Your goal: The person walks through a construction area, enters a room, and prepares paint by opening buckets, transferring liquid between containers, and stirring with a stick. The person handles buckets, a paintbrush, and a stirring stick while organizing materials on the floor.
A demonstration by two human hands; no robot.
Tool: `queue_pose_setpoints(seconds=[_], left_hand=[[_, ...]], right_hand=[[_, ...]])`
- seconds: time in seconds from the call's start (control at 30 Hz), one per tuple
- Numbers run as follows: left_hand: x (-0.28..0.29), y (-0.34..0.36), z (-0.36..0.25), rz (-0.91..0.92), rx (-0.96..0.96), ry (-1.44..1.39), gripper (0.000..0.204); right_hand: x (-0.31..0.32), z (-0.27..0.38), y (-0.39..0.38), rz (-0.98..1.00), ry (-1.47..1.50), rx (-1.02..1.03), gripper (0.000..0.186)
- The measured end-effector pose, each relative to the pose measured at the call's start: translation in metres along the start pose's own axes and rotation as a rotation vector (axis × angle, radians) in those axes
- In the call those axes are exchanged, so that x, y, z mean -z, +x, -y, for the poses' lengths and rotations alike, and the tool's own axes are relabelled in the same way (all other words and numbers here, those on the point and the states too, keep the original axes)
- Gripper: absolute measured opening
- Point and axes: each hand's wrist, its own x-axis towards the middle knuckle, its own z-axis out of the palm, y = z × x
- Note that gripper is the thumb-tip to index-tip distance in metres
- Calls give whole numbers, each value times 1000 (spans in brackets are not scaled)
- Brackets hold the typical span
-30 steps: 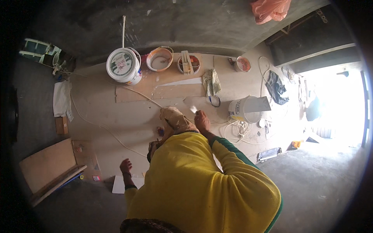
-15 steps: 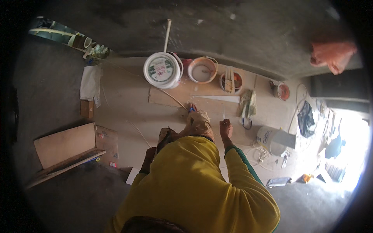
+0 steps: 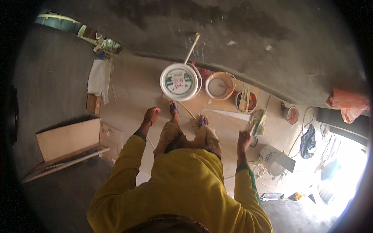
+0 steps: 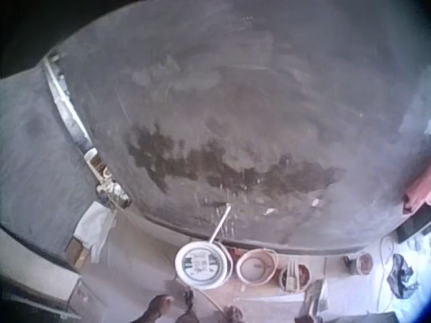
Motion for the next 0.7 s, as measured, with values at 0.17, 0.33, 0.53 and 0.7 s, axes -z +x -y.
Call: queue_pose_setpoints(seconds=[0.17,0.33,0.53,0.7], left_hand=[[2,122,-34,141,-126,141,21],[-18,242,-14,113,-173,114,19],[-30,380,12,-94,-462,124,40],[-38,412,-34,171,-391,540,36]], right_hand=[[3,-103,-109,-105,-484,341,6],[-25,-75,-275,-111,-107,-441,19],[-117,51,-320,-130,-16,-407,12],[-121,140,-308,27,-192,-481,12]])
